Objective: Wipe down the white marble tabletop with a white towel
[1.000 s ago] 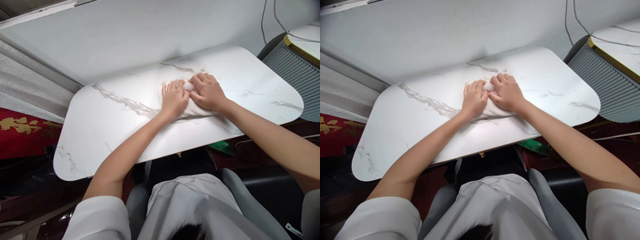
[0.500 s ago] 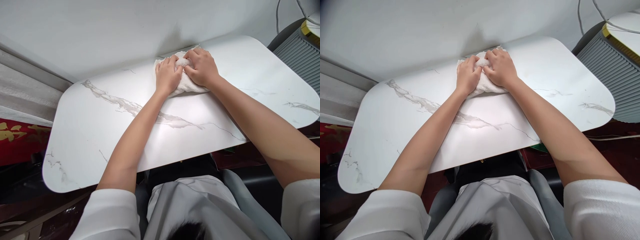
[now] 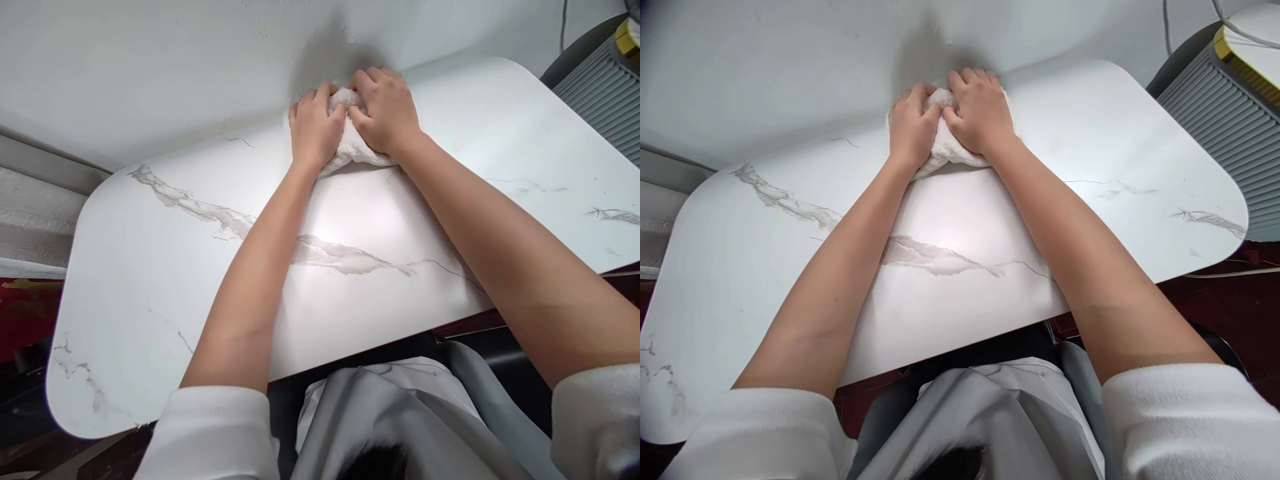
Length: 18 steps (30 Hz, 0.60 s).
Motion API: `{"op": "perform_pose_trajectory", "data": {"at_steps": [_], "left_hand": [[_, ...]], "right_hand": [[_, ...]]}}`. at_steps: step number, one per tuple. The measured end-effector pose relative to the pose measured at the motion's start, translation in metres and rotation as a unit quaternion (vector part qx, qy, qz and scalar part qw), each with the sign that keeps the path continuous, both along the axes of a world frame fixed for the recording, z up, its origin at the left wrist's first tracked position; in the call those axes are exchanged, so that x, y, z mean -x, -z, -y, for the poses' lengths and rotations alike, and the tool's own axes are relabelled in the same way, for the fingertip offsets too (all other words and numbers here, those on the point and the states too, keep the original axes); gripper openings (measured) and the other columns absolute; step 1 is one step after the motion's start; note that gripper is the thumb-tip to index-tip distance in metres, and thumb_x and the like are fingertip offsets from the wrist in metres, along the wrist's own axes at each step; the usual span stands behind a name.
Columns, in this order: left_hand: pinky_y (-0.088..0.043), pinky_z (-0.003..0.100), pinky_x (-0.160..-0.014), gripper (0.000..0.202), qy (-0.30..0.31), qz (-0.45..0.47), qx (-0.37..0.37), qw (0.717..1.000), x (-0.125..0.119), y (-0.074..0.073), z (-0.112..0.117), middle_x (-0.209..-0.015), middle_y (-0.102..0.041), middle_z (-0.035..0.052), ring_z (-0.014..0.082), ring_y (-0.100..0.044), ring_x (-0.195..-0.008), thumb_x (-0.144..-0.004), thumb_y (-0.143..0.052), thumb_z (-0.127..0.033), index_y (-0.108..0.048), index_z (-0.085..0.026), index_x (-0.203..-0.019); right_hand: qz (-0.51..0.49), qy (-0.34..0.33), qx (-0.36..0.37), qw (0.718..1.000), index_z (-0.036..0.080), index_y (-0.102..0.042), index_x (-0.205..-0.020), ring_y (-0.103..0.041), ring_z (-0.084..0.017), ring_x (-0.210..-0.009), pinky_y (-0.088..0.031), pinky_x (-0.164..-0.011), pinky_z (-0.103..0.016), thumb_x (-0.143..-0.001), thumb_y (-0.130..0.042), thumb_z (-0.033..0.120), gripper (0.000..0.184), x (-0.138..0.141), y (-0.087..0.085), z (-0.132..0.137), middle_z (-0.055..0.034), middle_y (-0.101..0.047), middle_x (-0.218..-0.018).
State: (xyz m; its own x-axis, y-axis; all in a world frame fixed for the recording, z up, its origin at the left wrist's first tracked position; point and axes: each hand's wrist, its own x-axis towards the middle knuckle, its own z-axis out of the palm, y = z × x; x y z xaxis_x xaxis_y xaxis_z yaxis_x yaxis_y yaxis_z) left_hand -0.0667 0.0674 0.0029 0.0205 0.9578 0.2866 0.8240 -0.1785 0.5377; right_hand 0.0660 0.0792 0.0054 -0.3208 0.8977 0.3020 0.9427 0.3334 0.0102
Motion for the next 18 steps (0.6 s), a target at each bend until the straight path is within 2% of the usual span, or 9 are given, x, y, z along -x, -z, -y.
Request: {"op": "perform_pose_trajectory", "data": {"at_steps": [2, 4, 7, 11, 13, 16, 18], "left_hand": [[-0.039, 0.044, -0.113, 0.034, -0.005, 0.000, -0.010, 1.000, 0.003, 0.001, -0.007, -0.117, -0.068, 0.0000, 0.0283, -0.056, -0.119, -0.085, -0.038, -0.032, -0.061, -0.040, -0.109], [-0.040, 0.043, -0.111, 0.030, -0.010, 0.006, -0.030, 0.999, 0.005, 0.002, -0.012, -0.113, -0.069, 0.0036, 0.0268, -0.059, -0.114, -0.086, -0.041, -0.023, -0.063, -0.032, -0.105], [-0.041, 0.044, -0.108, 0.024, -0.010, 0.017, -0.042, 0.999, 0.008, 0.001, -0.016, -0.111, -0.069, 0.0049, 0.0245, -0.060, -0.110, -0.088, -0.044, -0.018, -0.062, -0.023, -0.103], [-0.041, 0.040, -0.108, 0.024, -0.020, 0.014, -0.023, 0.999, 0.010, 0.001, -0.016, -0.114, -0.068, -0.0001, 0.0231, -0.058, -0.113, -0.090, -0.043, -0.021, -0.061, -0.033, -0.101], [-0.040, 0.041, -0.109, 0.026, -0.016, 0.014, -0.022, 1.000, 0.010, 0.002, -0.016, -0.115, -0.068, 0.0007, 0.0251, -0.058, -0.115, -0.090, -0.042, -0.022, -0.062, -0.033, -0.103], [-0.038, 0.045, -0.110, 0.032, -0.008, 0.011, -0.039, 0.999, 0.011, 0.004, -0.016, -0.115, -0.068, 0.0057, 0.0269, -0.058, -0.116, -0.089, -0.039, -0.020, -0.064, -0.024, -0.109], [-0.036, 0.045, -0.113, 0.035, -0.017, -0.006, -0.029, 0.999, 0.011, 0.004, -0.013, -0.118, -0.068, 0.0042, 0.0270, -0.056, -0.120, -0.089, -0.038, -0.027, -0.063, -0.029, -0.113]], "right_hand": [[-0.024, -0.006, 0.001, 1.000, 0.022, -0.055, -0.127, -0.052, -0.027, -0.115, -0.043, -0.101, -0.041, -0.095, -0.032, 0.028, 0.040, 0.006, -0.002, -0.003, -0.0069, -0.060, -0.122], [-0.035, -0.009, 0.003, 0.999, 0.017, -0.056, -0.123, -0.053, -0.026, -0.115, -0.043, -0.102, -0.039, -0.094, -0.037, 0.026, 0.036, 0.010, -0.003, -0.007, -0.0076, -0.060, -0.121], [-0.035, -0.010, 0.009, 0.999, 0.016, -0.054, -0.124, -0.052, -0.025, -0.116, -0.042, -0.103, -0.039, -0.096, -0.038, 0.025, 0.033, 0.013, -0.005, -0.013, -0.0073, -0.058, -0.122], [-0.005, -0.010, 0.036, 0.999, 0.017, -0.046, -0.126, -0.047, -0.024, -0.117, -0.039, -0.104, -0.039, -0.105, -0.029, 0.030, 0.030, 0.012, -0.008, -0.015, -0.0069, -0.055, -0.130], [-0.001, -0.016, 0.035, 0.999, 0.016, -0.044, -0.127, -0.046, -0.024, -0.117, -0.038, -0.105, -0.039, -0.107, -0.025, 0.032, 0.032, 0.012, -0.007, -0.015, -0.0071, -0.055, -0.130], [-0.023, -0.013, 0.011, 1.000, 0.016, -0.050, -0.127, -0.049, -0.024, -0.116, -0.040, -0.105, -0.039, -0.101, -0.034, 0.028, 0.033, 0.012, -0.003, -0.013, -0.0072, -0.057, -0.125], [-0.032, -0.016, -0.001, 0.999, 0.019, -0.054, -0.127, -0.051, -0.025, -0.116, -0.040, -0.105, -0.040, -0.096, -0.035, 0.026, 0.037, 0.012, -0.001, -0.012, -0.0068, -0.059, -0.123]]}}
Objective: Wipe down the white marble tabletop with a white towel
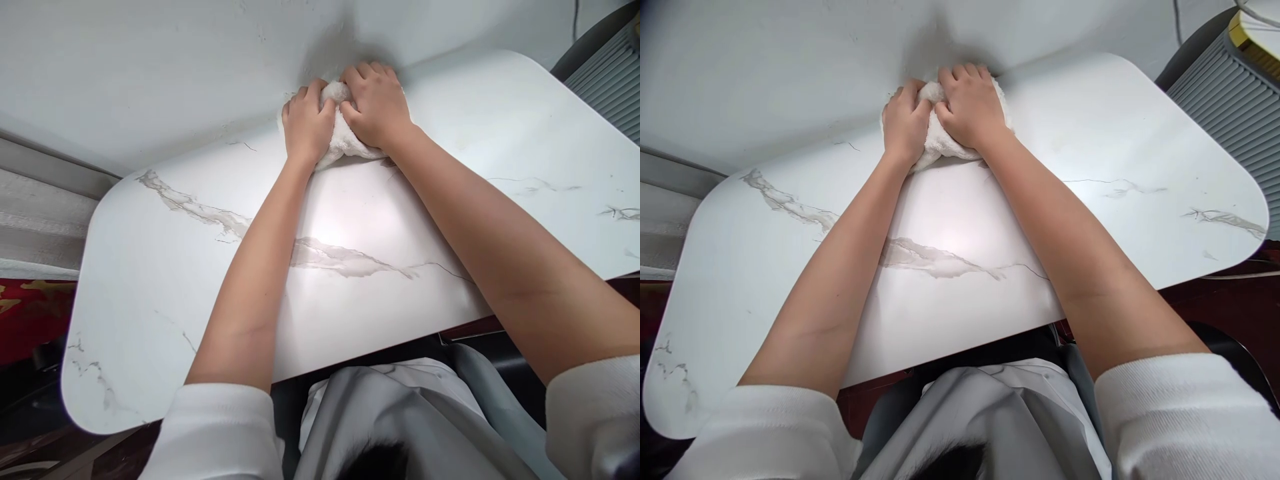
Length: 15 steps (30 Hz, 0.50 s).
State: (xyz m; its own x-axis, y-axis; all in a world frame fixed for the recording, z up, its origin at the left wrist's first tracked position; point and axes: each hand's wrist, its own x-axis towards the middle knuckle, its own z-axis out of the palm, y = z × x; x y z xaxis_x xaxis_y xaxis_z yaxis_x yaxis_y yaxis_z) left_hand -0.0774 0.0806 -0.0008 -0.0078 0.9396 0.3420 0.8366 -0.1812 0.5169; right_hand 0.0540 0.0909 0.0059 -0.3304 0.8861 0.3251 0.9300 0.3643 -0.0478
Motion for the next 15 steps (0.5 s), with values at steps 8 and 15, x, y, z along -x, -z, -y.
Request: {"op": "perform_pose_trajectory", "data": {"at_steps": [8, 15], "left_hand": [[-0.022, 0.041, -0.123, 0.057, -0.033, -0.050, 0.072, 0.996, -0.006, -0.006, 0.047, -0.137, -0.059, -0.0021, 0.0240, -0.038, -0.140, -0.082, -0.032, -0.052, -0.046, -0.042, -0.136], [-0.021, 0.042, -0.121, 0.035, -0.006, -0.035, 0.032, 0.999, -0.014, 0.001, 0.103, -0.133, -0.061, 0.0058, 0.0235, -0.045, -0.137, -0.098, -0.036, -0.024, -0.056, -0.027, -0.127]], "right_hand": [[0.007, -0.040, 0.031, 0.999, 0.027, -0.047, -0.139, -0.045, -0.030, -0.119, -0.036, -0.104, -0.047, -0.096, -0.017, 0.043, 0.055, -0.005, 0.004, 0.026, -0.0066, -0.057, -0.132], [-0.030, -0.073, -0.020, 0.997, 0.012, -0.057, -0.121, -0.051, -0.033, -0.109, -0.034, -0.100, -0.048, -0.096, -0.028, 0.029, 0.041, -0.019, 0.017, 0.085, -0.0164, -0.059, -0.115]]}}
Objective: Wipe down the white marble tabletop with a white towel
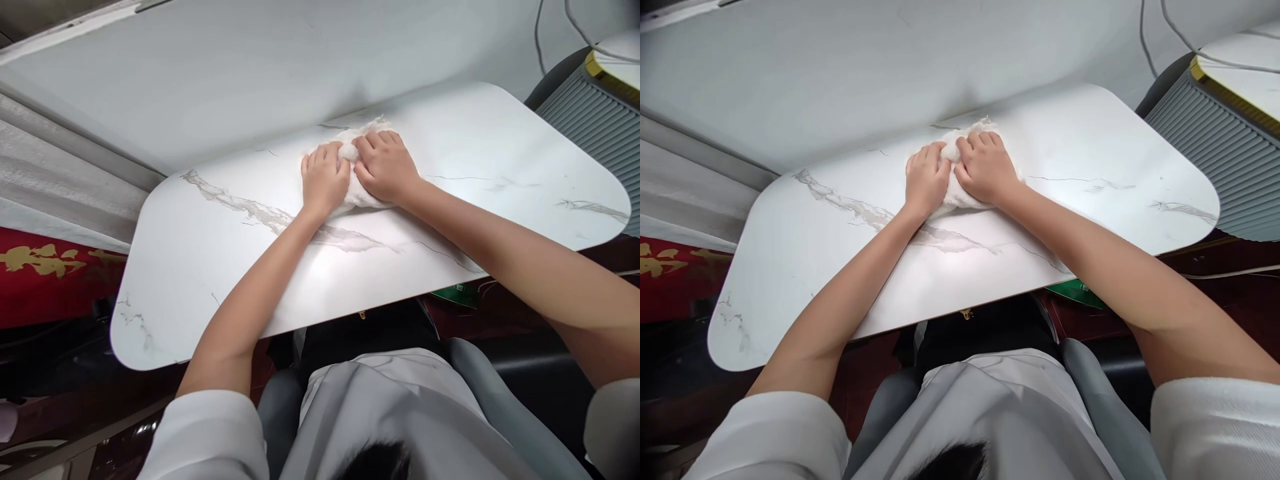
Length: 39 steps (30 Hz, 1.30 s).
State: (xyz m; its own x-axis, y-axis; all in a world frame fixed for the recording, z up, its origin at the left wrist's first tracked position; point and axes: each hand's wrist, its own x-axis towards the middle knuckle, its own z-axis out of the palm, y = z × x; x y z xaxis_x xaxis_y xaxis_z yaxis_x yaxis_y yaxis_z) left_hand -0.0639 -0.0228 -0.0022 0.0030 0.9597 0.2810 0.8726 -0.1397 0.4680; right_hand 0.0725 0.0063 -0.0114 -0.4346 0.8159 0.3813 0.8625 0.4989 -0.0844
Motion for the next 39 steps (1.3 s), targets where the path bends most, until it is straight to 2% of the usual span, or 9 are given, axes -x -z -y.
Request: {"op": "perform_pose_trajectory", "data": {"at_steps": [4, 9, 19, 22, 25, 29, 35, 39], "left_hand": [[-0.021, 0.043, -0.122, 0.036, 0.014, -0.024, 0.005, 1.000, -0.006, -0.001, 0.038, -0.137, -0.059, 0.0068, 0.0226, -0.045, -0.137, -0.098, -0.037, -0.018, -0.055, -0.025, -0.129], [-0.020, 0.045, -0.123, 0.038, 0.033, -0.052, 0.008, 0.998, -0.011, -0.003, 0.081, -0.141, -0.056, 0.0073, 0.0218, -0.043, -0.138, -0.098, -0.038, -0.018, -0.053, -0.023, -0.132], [-0.018, 0.049, -0.123, 0.042, 0.056, -0.084, 0.013, 0.995, -0.018, -0.005, 0.154, -0.147, -0.049, 0.0127, 0.0243, -0.037, -0.142, -0.097, -0.038, -0.019, -0.049, -0.015, -0.137], [-0.017, 0.050, -0.123, 0.043, 0.066, -0.090, 0.023, 0.993, -0.018, -0.006, 0.169, -0.150, -0.047, 0.0140, 0.0250, -0.035, -0.144, -0.097, -0.039, -0.020, -0.047, -0.014, -0.139], [-0.016, 0.051, -0.123, 0.044, 0.069, -0.088, 0.038, 0.993, -0.018, -0.007, 0.172, -0.150, -0.046, 0.0139, 0.0246, -0.033, -0.145, -0.097, -0.039, -0.019, -0.047, -0.014, -0.140], [-0.015, 0.051, -0.123, 0.043, 0.062, -0.078, 0.051, 0.994, -0.013, -0.009, 0.162, -0.150, -0.045, 0.0131, 0.0236, -0.033, -0.145, -0.097, -0.038, -0.018, -0.046, -0.016, -0.140], [-0.017, 0.050, -0.123, 0.041, 0.031, -0.061, 0.045, 0.997, 0.005, -0.008, 0.130, -0.145, -0.051, 0.0112, 0.0229, -0.039, -0.141, -0.096, -0.038, -0.016, -0.049, -0.020, -0.135], [-0.018, 0.048, -0.122, 0.038, -0.001, -0.039, 0.035, 0.999, 0.018, -0.006, 0.104, -0.141, -0.054, 0.0101, 0.0231, -0.042, -0.139, -0.096, -0.040, -0.017, -0.051, -0.022, -0.132]], "right_hand": [[0.005, -0.011, -0.016, 1.000, 0.011, -0.055, -0.119, -0.050, -0.032, -0.107, -0.034, -0.099, -0.047, -0.095, -0.031, 0.025, 0.037, -0.010, 0.002, 0.042, -0.0159, -0.059, -0.111], [0.024, -0.030, -0.008, 0.999, 0.008, -0.052, -0.125, -0.049, -0.032, -0.107, -0.033, -0.101, -0.048, -0.095, -0.032, 0.025, 0.039, -0.018, -0.004, 0.091, -0.0179, -0.056, -0.114], [0.054, -0.072, -0.040, 0.995, -0.004, -0.052, -0.130, -0.047, -0.035, -0.105, -0.034, -0.102, -0.049, -0.096, -0.033, 0.026, 0.049, -0.030, -0.011, 0.162, -0.0241, -0.057, -0.116], [0.058, -0.081, -0.034, 0.994, -0.004, -0.053, -0.130, -0.046, -0.035, -0.106, -0.035, -0.100, -0.049, -0.096, -0.034, 0.027, 0.050, -0.031, -0.013, 0.175, -0.0251, -0.056, -0.116], [0.067, -0.076, -0.007, 0.995, -0.001, -0.057, -0.123, -0.048, -0.033, -0.096, -0.038, -0.094, -0.047, -0.094, -0.035, 0.027, 0.046, -0.030, -0.017, 0.175, -0.0225, -0.057, -0.108], [0.060, -0.073, 0.023, 0.995, 0.004, -0.059, -0.118, -0.048, -0.032, -0.093, -0.039, -0.090, -0.045, -0.092, -0.037, 0.027, 0.041, -0.023, -0.020, 0.161, -0.0194, -0.057, -0.104], [0.014, -0.086, 0.046, 0.995, 0.008, -0.056, -0.119, -0.047, -0.033, -0.104, -0.035, -0.097, -0.048, -0.093, -0.038, 0.027, 0.036, -0.003, -0.014, 0.124, -0.0199, -0.055, -0.114], [-0.044, -0.117, 0.058, 0.991, 0.015, -0.055, -0.120, -0.049, -0.030, -0.109, -0.035, -0.101, -0.046, -0.094, -0.038, 0.027, 0.033, 0.011, -0.011, 0.087, -0.0155, -0.056, -0.118]]}}
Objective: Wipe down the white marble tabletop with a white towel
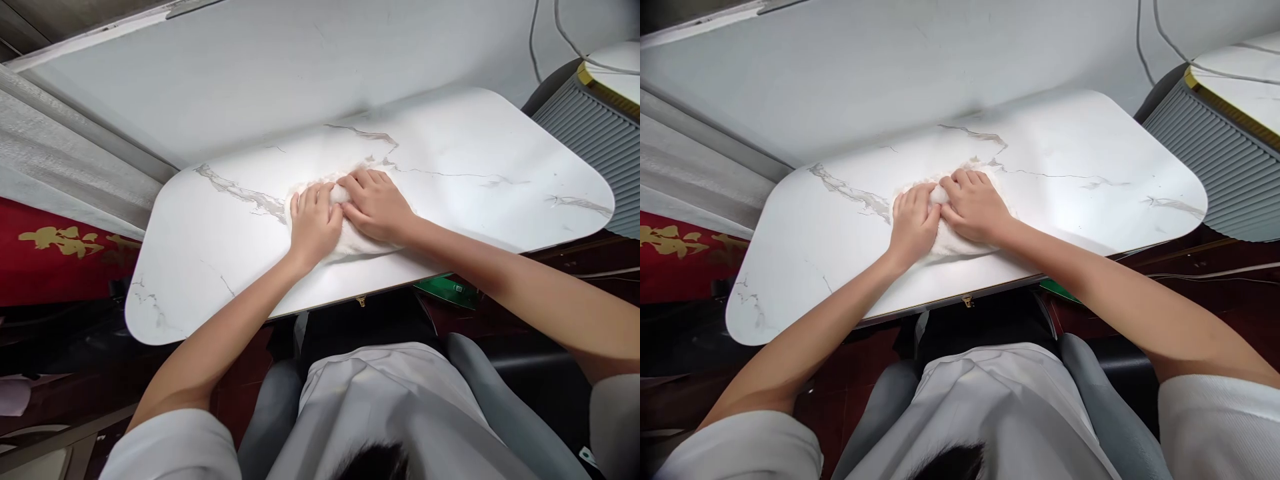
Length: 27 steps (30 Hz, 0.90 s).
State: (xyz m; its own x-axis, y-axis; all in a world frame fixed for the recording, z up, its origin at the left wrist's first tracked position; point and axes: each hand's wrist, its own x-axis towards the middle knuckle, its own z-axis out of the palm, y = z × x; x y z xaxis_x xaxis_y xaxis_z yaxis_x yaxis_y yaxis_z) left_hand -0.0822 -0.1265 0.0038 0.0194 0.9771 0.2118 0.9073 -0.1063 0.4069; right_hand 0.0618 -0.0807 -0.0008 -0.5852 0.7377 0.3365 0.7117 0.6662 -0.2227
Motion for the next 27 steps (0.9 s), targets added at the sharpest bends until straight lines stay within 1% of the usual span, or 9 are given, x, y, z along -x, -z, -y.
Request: {"op": "perform_pose_trajectory", "data": {"at_steps": [2, 5, 10, 14, 19, 24, 25, 27], "left_hand": [[-0.019, 0.048, -0.122, 0.037, -0.017, 0.011, -0.010, 1.000, 0.006, 0.002, -0.012, -0.139, -0.056, 0.0093, 0.0238, -0.043, -0.137, -0.095, -0.040, -0.018, -0.052, -0.023, -0.130], [-0.021, 0.048, -0.121, 0.035, -0.025, 0.027, -0.031, 0.999, 0.014, 0.005, -0.032, -0.135, -0.059, 0.0076, 0.0242, -0.046, -0.134, -0.095, -0.041, -0.020, -0.054, -0.026, -0.127], [-0.025, 0.047, -0.119, 0.029, -0.007, 0.049, -0.055, 0.997, 0.031, 0.013, -0.064, -0.129, -0.062, 0.0056, 0.0246, -0.050, -0.131, -0.097, -0.044, -0.025, -0.057, -0.030, -0.122], [-0.026, 0.046, -0.118, 0.025, 0.000, 0.065, -0.063, 0.996, 0.040, 0.016, -0.086, -0.124, -0.064, 0.0040, 0.0250, -0.050, -0.130, -0.097, -0.047, -0.030, -0.058, -0.032, -0.119], [-0.028, 0.046, -0.117, 0.024, -0.003, 0.075, -0.058, 0.995, 0.045, 0.013, -0.106, -0.120, -0.064, 0.0050, 0.0269, -0.051, -0.127, -0.096, -0.046, -0.026, -0.059, -0.030, -0.115], [-0.031, 0.045, -0.116, 0.025, -0.013, 0.074, -0.057, 0.996, 0.049, 0.009, -0.126, -0.117, -0.065, 0.0053, 0.0252, -0.054, -0.119, -0.091, -0.045, -0.021, -0.060, -0.027, -0.111], [-0.032, 0.045, -0.116, 0.026, -0.016, 0.072, -0.058, 0.996, 0.050, 0.008, -0.131, -0.117, -0.065, 0.0048, 0.0250, -0.055, -0.118, -0.090, -0.045, -0.021, -0.060, -0.028, -0.111], [-0.034, 0.046, -0.116, 0.029, -0.020, 0.070, -0.058, 0.996, 0.053, 0.007, -0.139, -0.116, -0.066, 0.0018, 0.0254, -0.054, -0.118, -0.089, -0.045, -0.024, -0.060, -0.034, -0.111]], "right_hand": [[-0.018, -0.005, 0.008, 1.000, 0.018, -0.055, -0.121, -0.050, -0.028, -0.111, -0.035, -0.103, -0.044, -0.097, -0.033, 0.026, 0.033, 0.006, 0.001, -0.017, -0.0129, -0.056, -0.119], [-0.012, 0.011, 0.017, 1.000, 0.018, -0.055, -0.123, -0.050, -0.026, -0.112, -0.034, -0.104, -0.041, -0.098, -0.030, 0.023, 0.035, 0.016, 0.000, -0.037, -0.0119, -0.056, -0.120], [0.019, 0.037, -0.005, 0.999, 0.017, -0.053, -0.126, -0.049, -0.028, -0.111, -0.034, -0.101, -0.043, -0.099, -0.029, 0.024, 0.037, 0.031, 0.001, -0.058, -0.0139, -0.055, -0.120], [0.014, 0.051, -0.013, 0.999, 0.017, -0.054, -0.124, -0.049, -0.030, -0.109, -0.035, -0.097, -0.044, -0.099, -0.031, 0.026, 0.035, 0.038, 0.004, -0.074, -0.0143, -0.056, -0.119], [0.003, 0.054, -0.005, 0.999, 0.017, -0.055, -0.120, -0.050, -0.030, -0.108, -0.037, -0.093, -0.043, -0.101, -0.030, 0.032, 0.034, 0.045, 0.005, -0.096, -0.0136, -0.057, -0.119], [0.018, 0.074, 0.004, 0.997, 0.015, -0.055, -0.122, -0.050, -0.026, -0.108, -0.037, -0.096, -0.040, -0.101, -0.032, 0.038, 0.038, 0.055, 0.000, -0.116, -0.0127, -0.057, -0.118], [0.023, 0.080, 0.010, 0.997, 0.016, -0.055, -0.123, -0.050, -0.026, -0.108, -0.037, -0.096, -0.040, -0.101, -0.033, 0.038, 0.038, 0.057, -0.002, -0.118, -0.0127, -0.058, -0.119], [0.026, 0.092, 0.015, 0.995, 0.020, -0.054, -0.123, -0.050, -0.027, -0.109, -0.039, -0.097, -0.042, -0.099, -0.033, 0.036, 0.036, 0.060, -0.005, -0.122, -0.0121, -0.058, -0.119]]}}
